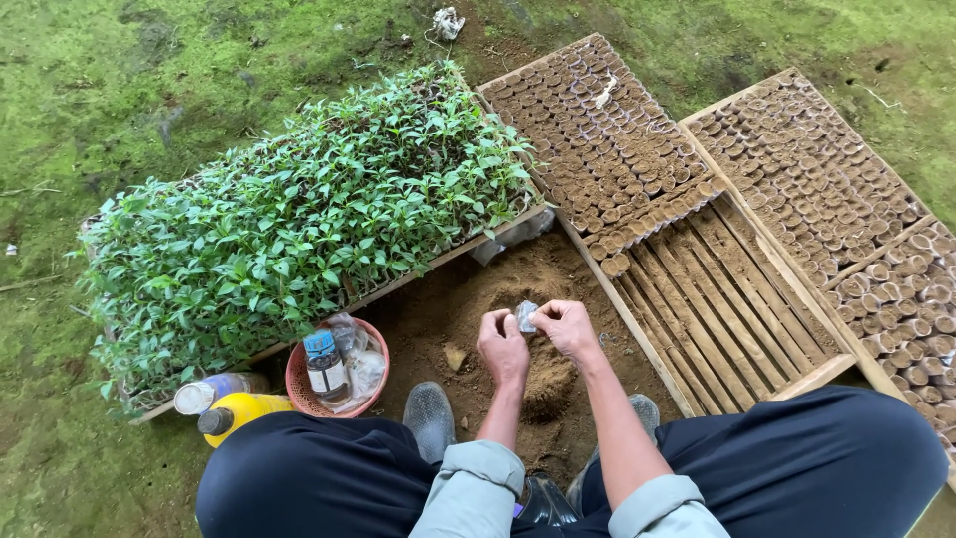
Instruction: Filling small paper pots with soil for seedlings using a spoon and packing them into a tray
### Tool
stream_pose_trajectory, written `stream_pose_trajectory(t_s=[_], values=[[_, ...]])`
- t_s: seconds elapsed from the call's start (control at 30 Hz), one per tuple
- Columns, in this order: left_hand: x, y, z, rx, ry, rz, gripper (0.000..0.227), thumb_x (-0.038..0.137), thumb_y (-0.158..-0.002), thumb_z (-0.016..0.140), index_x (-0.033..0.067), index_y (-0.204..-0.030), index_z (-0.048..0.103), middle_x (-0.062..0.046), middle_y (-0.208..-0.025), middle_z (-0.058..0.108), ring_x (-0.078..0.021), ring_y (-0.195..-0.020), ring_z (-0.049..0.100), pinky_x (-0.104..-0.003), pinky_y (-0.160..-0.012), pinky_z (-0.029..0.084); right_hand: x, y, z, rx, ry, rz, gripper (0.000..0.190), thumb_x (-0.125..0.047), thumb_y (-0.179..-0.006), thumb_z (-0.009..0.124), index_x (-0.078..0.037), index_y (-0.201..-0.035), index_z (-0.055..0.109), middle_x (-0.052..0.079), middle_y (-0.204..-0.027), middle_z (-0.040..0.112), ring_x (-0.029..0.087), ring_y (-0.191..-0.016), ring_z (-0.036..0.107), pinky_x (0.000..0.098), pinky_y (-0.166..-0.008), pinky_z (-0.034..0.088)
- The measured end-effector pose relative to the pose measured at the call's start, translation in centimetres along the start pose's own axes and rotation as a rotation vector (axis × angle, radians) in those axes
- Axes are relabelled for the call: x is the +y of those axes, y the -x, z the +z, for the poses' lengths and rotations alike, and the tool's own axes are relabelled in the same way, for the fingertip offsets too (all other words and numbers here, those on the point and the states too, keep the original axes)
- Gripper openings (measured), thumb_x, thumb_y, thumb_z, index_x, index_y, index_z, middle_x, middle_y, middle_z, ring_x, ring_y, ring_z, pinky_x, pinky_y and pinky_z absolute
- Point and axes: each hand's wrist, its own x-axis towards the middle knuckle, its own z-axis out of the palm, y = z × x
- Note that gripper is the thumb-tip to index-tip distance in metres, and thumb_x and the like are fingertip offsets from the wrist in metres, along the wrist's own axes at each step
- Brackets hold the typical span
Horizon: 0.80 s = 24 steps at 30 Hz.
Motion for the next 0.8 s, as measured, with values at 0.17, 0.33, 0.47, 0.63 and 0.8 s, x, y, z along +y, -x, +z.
stream_pose_trajectory(t_s=[0.17, 0.33, 0.47, 0.63, 0.8], values=[[2.3, 0.8, -0.8, -0.127, 0.072, 0.017, 0.02, 0.004, -0.092, 0.063, 0.0087, -0.106, 0.077, -0.016, -0.093, 0.076, -0.0278, -0.089, 0.075, -0.038, -0.077, 0.06, -0.5, 0.2, 0.7, -0.022, -0.07, 0.007, 0.008, -0.011, -0.079, 0.082, -0.004, -0.08, 0.078, 0.01, -0.061, 0.071, 0.01, -0.055, 0.065, 0.0194, -0.049, 0.049], [1.4, 0.0, -1.1, -0.178, 0.236, -0.084, 0.029, -0.001, -0.091, 0.057, 0.0014, -0.114, 0.074, -0.025, -0.1, 0.076, -0.0265, -0.089, 0.075, -0.037, -0.076, 0.062, 0.0, 0.1, 1.0, -0.094, -0.137, 0.054, 0.011, -0.015, -0.089, 0.08, -0.004, -0.09, 0.078, 0.01, -0.073, 0.076, 0.013, -0.065, 0.072, 0.0197, -0.055, 0.054], [1.9, 0.1, -1.3, -0.195, 0.345, -0.165, 0.036, -0.003, -0.087, 0.061, -0.004, -0.122, 0.069, -0.023, -0.099, 0.074, -0.0199, -0.084, 0.072, -0.033, -0.075, 0.063, 1.6, -0.5, 0.8, -0.114, -0.143, 0.075, 0.01, -0.012, -0.093, 0.075, -0.003, -0.095, 0.078, 0.01, -0.078, 0.077, 0.014, -0.07, 0.073, 0.0215, -0.059, 0.056], [0.7, -0.1, -0.8, -0.2, 0.311, -0.178, 0.037, 0.001, -0.08, 0.071, -0.0011, -0.118, 0.072, -0.02, -0.1, 0.075, -0.02, -0.087, 0.073, -0.034, -0.074, 0.064, 1.4, -0.3, 0.6, -0.122, -0.156, 0.075, 0.009, -0.011, -0.092, 0.076, -0.003, -0.095, 0.079, 0.009, -0.074, 0.076, 0.013, -0.066, 0.071, 0.0212, -0.058, 0.055], [1.0, -0.2, -0.8, -0.188, 0.211, -0.191, 0.03, 0.006, -0.078, 0.076, 0.0054, -0.107, 0.077, -0.012, -0.09, 0.075, -0.017, -0.078, 0.074, -0.032, -0.067, 0.063, 0.3, 0.3, 0.4, -0.115, -0.143, 0.082, 0.008, -0.012, -0.09, 0.078, -0.004, -0.091, 0.079, 0.009, -0.07, 0.075, 0.011, -0.062, 0.069, 0.0203, -0.057, 0.054]])
